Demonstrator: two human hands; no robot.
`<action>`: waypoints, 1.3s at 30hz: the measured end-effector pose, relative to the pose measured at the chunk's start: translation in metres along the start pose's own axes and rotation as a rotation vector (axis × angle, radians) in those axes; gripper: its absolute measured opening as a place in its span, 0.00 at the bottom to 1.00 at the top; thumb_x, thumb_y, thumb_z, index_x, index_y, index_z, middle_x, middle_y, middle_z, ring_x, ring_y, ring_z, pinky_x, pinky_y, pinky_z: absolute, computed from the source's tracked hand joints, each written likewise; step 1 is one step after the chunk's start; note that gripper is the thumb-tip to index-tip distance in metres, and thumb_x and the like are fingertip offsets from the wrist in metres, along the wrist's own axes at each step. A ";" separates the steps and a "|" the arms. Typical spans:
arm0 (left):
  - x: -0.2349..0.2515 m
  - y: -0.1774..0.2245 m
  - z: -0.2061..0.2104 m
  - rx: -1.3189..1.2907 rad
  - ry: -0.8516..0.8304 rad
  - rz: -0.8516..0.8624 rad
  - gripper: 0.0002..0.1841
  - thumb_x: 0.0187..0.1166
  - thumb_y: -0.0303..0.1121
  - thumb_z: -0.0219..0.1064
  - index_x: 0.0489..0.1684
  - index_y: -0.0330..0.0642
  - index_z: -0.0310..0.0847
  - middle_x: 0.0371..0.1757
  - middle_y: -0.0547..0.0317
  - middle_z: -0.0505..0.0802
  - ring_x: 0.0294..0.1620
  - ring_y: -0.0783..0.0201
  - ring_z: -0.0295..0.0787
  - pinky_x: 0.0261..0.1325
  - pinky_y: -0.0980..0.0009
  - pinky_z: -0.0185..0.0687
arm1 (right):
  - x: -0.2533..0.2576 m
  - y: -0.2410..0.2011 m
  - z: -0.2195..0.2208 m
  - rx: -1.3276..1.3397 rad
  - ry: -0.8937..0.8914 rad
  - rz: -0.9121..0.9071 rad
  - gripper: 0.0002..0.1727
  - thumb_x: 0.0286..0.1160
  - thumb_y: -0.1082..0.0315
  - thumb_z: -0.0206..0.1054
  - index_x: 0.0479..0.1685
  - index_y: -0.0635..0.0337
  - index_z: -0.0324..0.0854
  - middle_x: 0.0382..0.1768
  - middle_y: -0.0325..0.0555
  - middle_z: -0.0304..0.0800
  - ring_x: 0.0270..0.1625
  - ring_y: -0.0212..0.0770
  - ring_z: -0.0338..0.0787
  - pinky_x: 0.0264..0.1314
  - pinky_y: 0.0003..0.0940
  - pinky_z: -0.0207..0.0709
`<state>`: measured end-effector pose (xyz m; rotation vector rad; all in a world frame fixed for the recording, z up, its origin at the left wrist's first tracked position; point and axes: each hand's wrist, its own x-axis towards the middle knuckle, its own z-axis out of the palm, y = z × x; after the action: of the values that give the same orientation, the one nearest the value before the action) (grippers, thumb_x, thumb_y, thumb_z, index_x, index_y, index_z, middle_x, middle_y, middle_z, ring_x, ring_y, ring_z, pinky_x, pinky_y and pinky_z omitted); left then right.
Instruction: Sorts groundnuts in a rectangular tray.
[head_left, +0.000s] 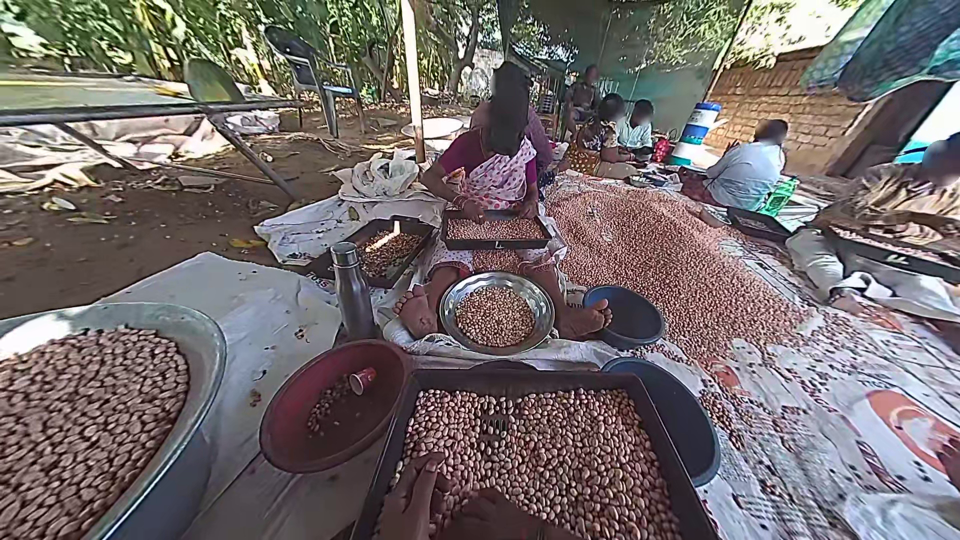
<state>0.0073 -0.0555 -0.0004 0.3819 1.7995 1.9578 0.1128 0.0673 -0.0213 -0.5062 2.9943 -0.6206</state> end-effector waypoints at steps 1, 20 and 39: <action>0.000 0.000 0.001 -0.009 -0.002 -0.001 0.13 0.90 0.26 0.47 0.52 0.28 0.77 0.24 0.73 0.85 0.21 0.83 0.80 0.30 0.86 0.77 | -0.011 0.012 -0.010 -0.018 -0.055 0.058 0.14 0.75 0.67 0.72 0.53 0.67 0.92 0.64 0.68 0.89 0.72 0.71 0.84 0.75 0.70 0.70; 0.006 0.010 0.011 -0.069 0.004 -0.191 0.11 0.92 0.26 0.50 0.52 0.30 0.78 0.25 0.66 0.86 0.19 0.79 0.79 0.25 0.85 0.75 | -0.092 0.050 -0.111 -0.087 0.350 0.654 0.14 0.81 0.77 0.59 0.50 0.77 0.89 0.54 0.71 0.92 0.64 0.70 0.90 0.71 0.61 0.77; 0.010 0.023 0.013 -0.064 -0.290 -0.701 0.21 0.98 0.42 0.38 0.68 0.38 0.72 0.37 0.57 0.89 0.25 0.68 0.83 0.30 0.73 0.77 | 0.001 0.000 -0.084 0.056 0.143 0.410 0.15 0.83 0.72 0.61 0.54 0.74 0.89 0.50 0.68 0.94 0.57 0.65 0.94 0.63 0.57 0.83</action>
<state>0.0017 -0.0406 0.0228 -0.0031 1.4184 1.3797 0.1027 0.0985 0.0555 0.1635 3.0586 -0.7219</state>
